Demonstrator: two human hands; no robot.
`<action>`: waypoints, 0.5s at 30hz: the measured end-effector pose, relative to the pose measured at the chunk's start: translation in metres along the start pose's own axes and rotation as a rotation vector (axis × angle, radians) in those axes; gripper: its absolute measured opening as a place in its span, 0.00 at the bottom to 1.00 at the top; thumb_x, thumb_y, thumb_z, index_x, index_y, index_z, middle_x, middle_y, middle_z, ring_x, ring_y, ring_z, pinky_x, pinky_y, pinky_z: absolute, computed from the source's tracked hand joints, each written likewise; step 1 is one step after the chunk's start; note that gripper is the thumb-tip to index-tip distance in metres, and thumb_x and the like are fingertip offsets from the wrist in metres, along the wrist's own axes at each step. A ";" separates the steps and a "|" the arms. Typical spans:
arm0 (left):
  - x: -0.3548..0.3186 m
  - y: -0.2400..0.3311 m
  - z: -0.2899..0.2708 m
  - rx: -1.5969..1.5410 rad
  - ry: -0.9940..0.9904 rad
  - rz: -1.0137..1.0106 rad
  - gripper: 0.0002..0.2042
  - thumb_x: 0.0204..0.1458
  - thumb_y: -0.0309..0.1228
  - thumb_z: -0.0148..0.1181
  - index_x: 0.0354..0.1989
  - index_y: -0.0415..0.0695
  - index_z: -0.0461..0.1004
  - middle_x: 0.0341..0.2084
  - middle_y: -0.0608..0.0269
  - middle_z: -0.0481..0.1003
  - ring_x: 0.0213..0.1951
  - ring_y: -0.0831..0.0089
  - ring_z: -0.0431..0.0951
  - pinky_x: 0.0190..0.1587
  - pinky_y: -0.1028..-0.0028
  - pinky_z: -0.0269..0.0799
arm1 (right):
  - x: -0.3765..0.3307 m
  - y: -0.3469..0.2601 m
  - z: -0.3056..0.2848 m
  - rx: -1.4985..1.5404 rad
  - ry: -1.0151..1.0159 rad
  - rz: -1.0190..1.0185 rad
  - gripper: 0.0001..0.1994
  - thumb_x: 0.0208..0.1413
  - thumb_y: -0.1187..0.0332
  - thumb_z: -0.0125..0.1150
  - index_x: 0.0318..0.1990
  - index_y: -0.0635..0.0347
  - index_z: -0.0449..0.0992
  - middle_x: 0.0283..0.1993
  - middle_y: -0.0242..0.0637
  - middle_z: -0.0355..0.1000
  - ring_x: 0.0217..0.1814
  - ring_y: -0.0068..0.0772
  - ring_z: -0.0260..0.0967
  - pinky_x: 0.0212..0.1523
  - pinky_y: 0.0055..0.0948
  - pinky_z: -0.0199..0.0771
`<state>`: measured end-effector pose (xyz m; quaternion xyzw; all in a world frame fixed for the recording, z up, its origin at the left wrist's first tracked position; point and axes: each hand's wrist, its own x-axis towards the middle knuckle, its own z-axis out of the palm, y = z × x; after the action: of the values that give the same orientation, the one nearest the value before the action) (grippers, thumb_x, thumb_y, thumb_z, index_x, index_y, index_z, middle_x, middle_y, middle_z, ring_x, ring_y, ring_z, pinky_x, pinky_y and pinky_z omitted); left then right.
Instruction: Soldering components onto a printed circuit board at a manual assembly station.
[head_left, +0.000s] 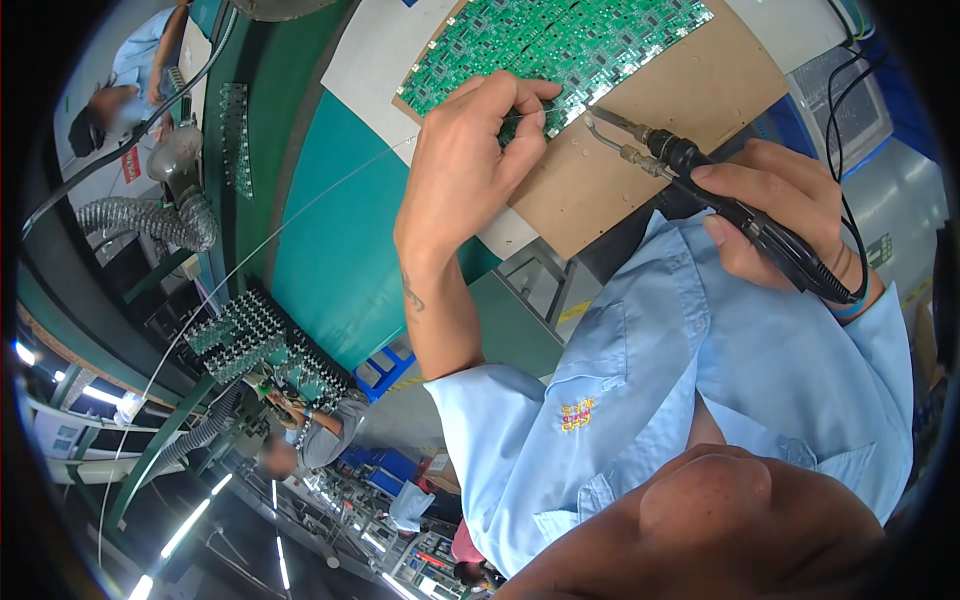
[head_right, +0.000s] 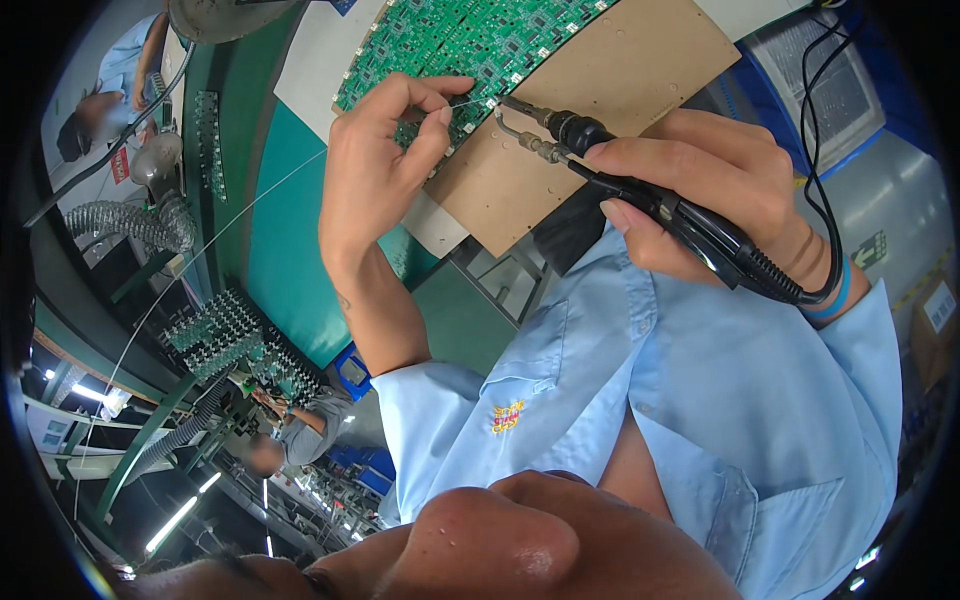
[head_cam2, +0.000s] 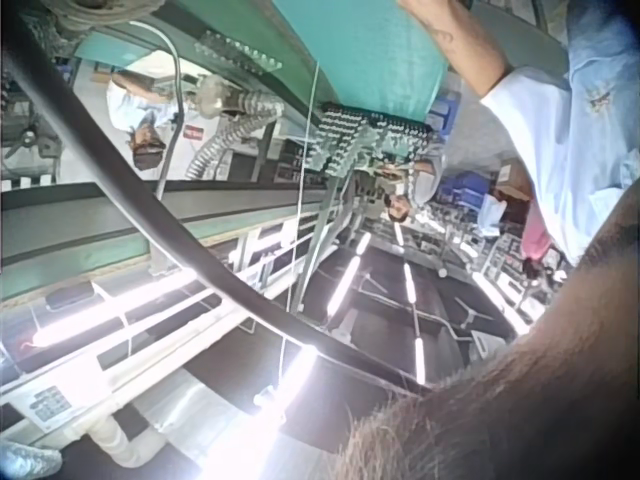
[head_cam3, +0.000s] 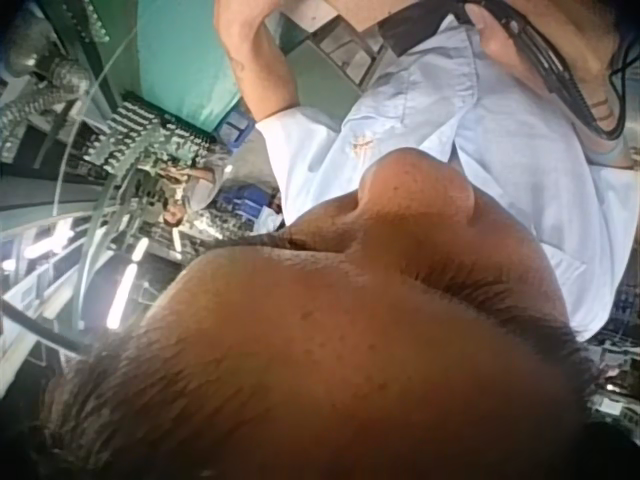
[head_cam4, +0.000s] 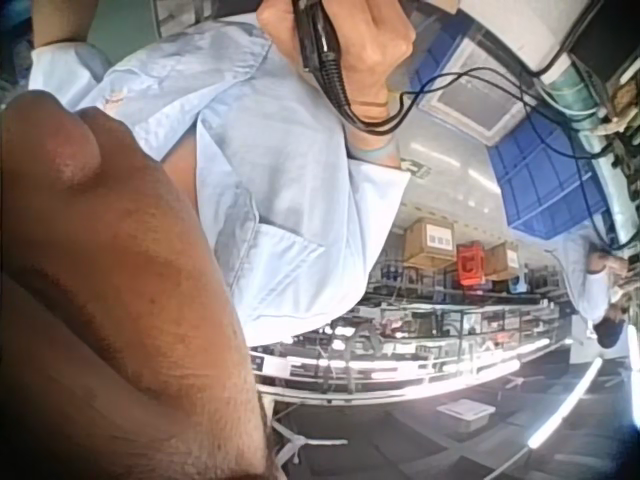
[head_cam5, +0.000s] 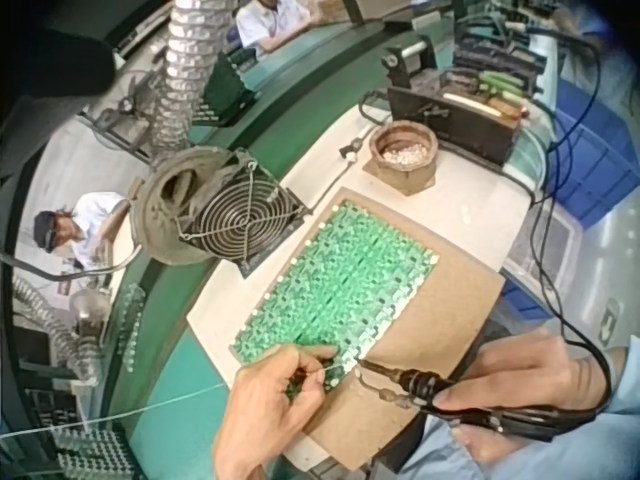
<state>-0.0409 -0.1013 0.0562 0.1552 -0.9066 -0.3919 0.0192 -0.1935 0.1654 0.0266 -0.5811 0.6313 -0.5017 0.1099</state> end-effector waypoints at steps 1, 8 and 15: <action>0.000 0.000 0.000 -0.002 -0.001 -0.002 0.05 0.51 0.20 0.64 0.29 0.39 0.73 0.44 0.60 0.88 0.32 0.70 0.74 0.36 0.71 0.74 | 0.000 0.000 0.000 0.003 -0.001 -0.001 0.17 0.55 0.69 0.71 0.51 0.67 0.84 0.30 0.38 0.75 0.24 0.32 0.64 0.25 0.27 0.66; 0.000 0.002 0.000 0.009 -0.013 -0.020 0.05 0.51 0.20 0.64 0.29 0.39 0.73 0.44 0.60 0.88 0.33 0.68 0.76 0.38 0.70 0.76 | 0.000 0.000 0.001 0.015 -0.011 0.004 0.18 0.54 0.69 0.71 0.51 0.67 0.84 0.31 0.39 0.76 0.24 0.32 0.65 0.26 0.26 0.68; 0.000 -0.002 0.007 0.081 0.043 0.095 0.02 0.53 0.20 0.65 0.32 0.37 0.78 0.43 0.62 0.88 0.38 0.63 0.80 0.45 0.68 0.78 | 0.002 -0.003 0.000 0.012 -0.028 0.003 0.18 0.53 0.70 0.72 0.52 0.67 0.84 0.32 0.39 0.76 0.25 0.32 0.65 0.26 0.27 0.68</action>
<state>-0.0414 -0.0976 0.0504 0.1213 -0.9275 -0.3500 0.0509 -0.1922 0.1637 0.0298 -0.5863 0.6277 -0.4971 0.1232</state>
